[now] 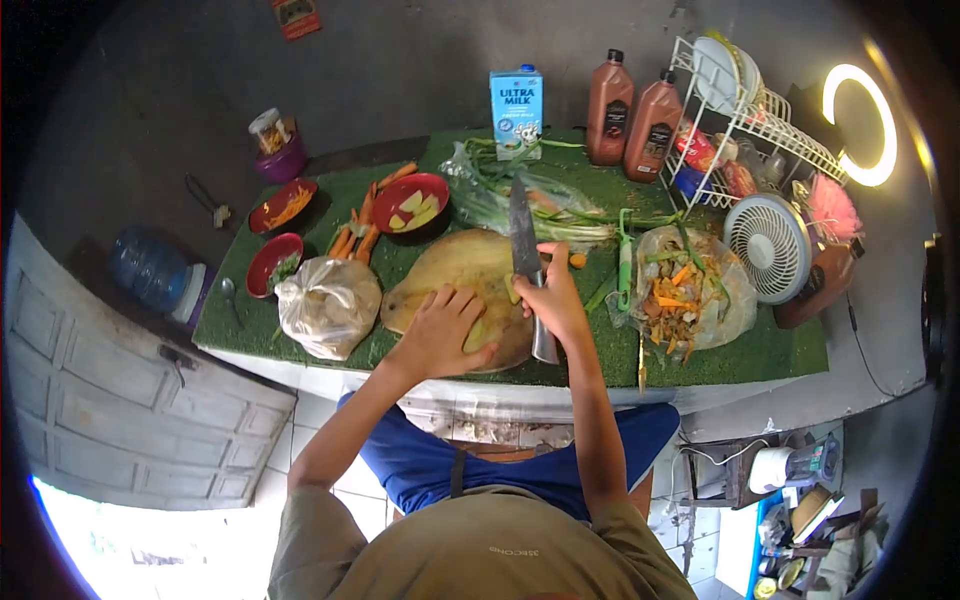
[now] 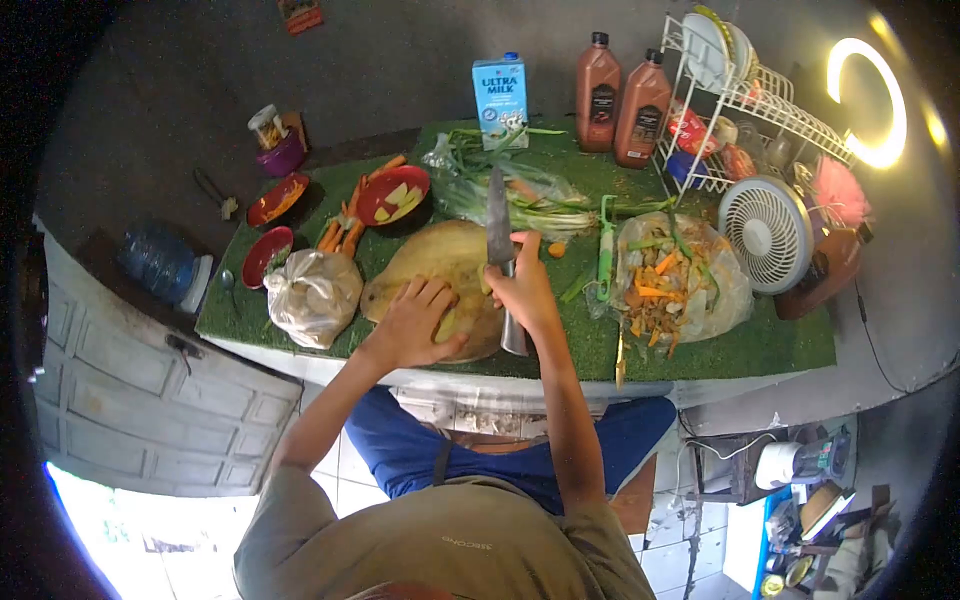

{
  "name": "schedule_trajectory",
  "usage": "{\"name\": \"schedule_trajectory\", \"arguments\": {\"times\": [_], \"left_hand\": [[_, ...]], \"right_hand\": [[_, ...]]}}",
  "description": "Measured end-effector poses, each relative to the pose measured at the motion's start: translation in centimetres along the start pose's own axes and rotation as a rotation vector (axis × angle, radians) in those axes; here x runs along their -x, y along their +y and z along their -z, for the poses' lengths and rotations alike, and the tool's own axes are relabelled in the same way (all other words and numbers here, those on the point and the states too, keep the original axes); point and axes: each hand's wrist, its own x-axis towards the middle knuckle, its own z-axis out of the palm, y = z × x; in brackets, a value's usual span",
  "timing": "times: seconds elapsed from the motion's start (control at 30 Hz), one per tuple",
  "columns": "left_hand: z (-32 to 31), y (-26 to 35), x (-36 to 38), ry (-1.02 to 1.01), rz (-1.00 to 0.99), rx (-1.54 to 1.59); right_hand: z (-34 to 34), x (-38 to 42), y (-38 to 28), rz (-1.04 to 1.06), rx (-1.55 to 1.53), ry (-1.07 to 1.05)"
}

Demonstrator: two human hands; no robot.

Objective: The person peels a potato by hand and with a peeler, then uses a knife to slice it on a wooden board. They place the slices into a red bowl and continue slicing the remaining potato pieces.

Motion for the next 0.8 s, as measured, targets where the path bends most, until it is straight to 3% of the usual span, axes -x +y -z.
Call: {"name": "schedule_trajectory", "arguments": {"times": [0.17,0.57,0.8], "left_hand": [[-0.7,-0.6,1.8,0.02,-0.075,0.003],[-1.6,-1.1,2.2,0.357,-0.418,0.019],[-2.6,-1.4,3.6,0.444,-0.539,-0.047]], "right_hand": [[0.1,0.4,-0.2,0.04,0.01,-0.02],[-0.1,-0.3,0.5,0.068,-0.02,-0.023],[-0.5,0.2,-0.5,0.054,0.081,-0.018]]}}
